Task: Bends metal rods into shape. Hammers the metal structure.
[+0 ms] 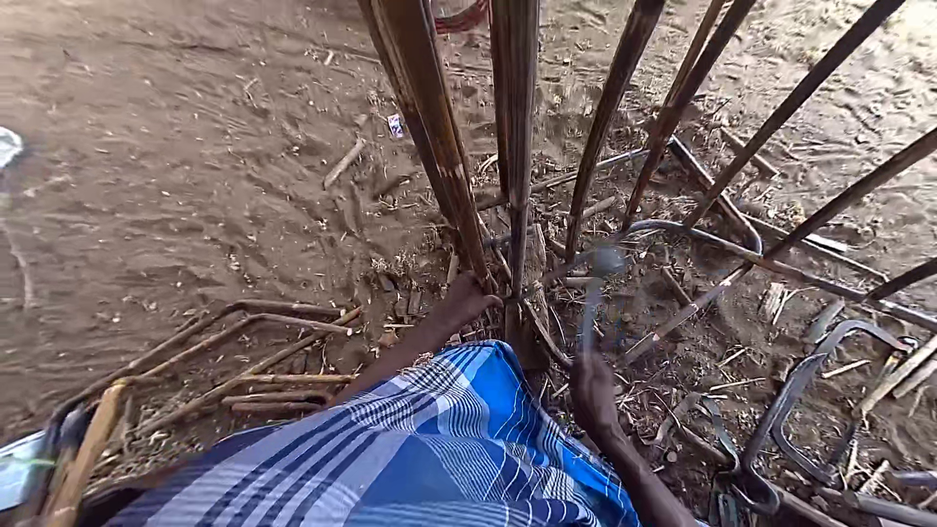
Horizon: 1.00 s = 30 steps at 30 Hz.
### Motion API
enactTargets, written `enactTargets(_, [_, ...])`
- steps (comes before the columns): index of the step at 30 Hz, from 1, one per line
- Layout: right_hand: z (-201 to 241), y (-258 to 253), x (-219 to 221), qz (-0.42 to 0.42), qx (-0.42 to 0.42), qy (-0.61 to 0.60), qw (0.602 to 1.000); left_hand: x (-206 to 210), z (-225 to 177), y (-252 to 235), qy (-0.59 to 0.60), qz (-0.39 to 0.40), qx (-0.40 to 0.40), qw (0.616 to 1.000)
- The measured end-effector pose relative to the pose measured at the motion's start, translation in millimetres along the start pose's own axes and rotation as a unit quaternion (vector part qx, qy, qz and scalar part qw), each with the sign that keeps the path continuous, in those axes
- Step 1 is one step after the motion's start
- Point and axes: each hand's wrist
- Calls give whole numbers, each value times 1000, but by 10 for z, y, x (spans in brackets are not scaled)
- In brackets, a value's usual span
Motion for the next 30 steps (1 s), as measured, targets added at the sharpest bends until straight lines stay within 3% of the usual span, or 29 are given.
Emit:
enactTargets(2, [-10, -64, -105, 119, 154, 87, 977, 8, -26, -10, -3, -4, 8, 1000])
enactTargets(4, [444, -20, -277, 145, 188, 73, 969, -20, 21, -60, 7, -11, 19, 1000])
enactTargets(5, [614, 137, -335, 115, 158, 34, 980, 17, 67, 1, 11, -5, 22, 1000])
enactTargets(7, [789, 195, -314, 12, 16, -42, 999, 47, 98, -9, -5, 3, 27, 1000])
enactTargets(9, [466, 159, -39, -61, -58, -35, 996, 47, 81, 31, -22, 6, 17, 1000])
enactTargets(10, [223, 144, 74, -54, -14, 20, 998, 36, 45, 42, -25, 8, 15, 1000])
enactTargets(12, [31, 29, 80, 74, 166, 97, 979, 9, -6, 17, -45, 7, 25, 999])
enactTargets(14, [286, 3, -59, 135, 220, 64, 964, -19, 14, -19, -62, 14, 31, 997])
enactTargets(16, [624, 244, -227, 103, 160, -13, 982, 37, 82, 49, -64, 22, 25, 997])
enactTargets(17, [709, 235, -234, 63, 85, -65, 992, 58, 74, 31, -65, 15, 25, 997])
enactTargets(19, [534, 160, -32, -19, -34, -117, 992, 44, 60, 26, -71, 9, 19, 997])
enactTargets(20, [294, 140, 84, -38, -41, -72, 996, 44, 48, 58, -75, 11, 16, 997])
enactTargets(22, [-5, 60, 90, 46, 93, 52, 993, 28, -50, 70, -77, 11, 14, 997])
enactTargets(24, [225, -14, -12, 130, 232, 68, 962, 4, -18, 29, -77, 5, 28, 997])
enactTargets(25, [444, 45, -115, 136, 237, 43, 961, -2, 35, 6, -61, -1, 48, 997])
enactTargets(26, [614, 189, -201, 117, 206, 7, 972, 36, 97, 66, -43, 4, 61, 997])
enactTargets(28, [824, 235, -281, 37, 46, -77, 995, 62, 119, 39, -31, 7, 63, 998])
enactTargets(30, [621, 132, -80, -55, -110, -174, 977, 86, 144, 80, -37, 6, 46, 998])
Point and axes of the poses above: each hand's wrist, its own y-axis away from the middle knuckle, its own x-axis out of the palm, z = x × y, and after that the axes turned 12 degrees about x, right-handed
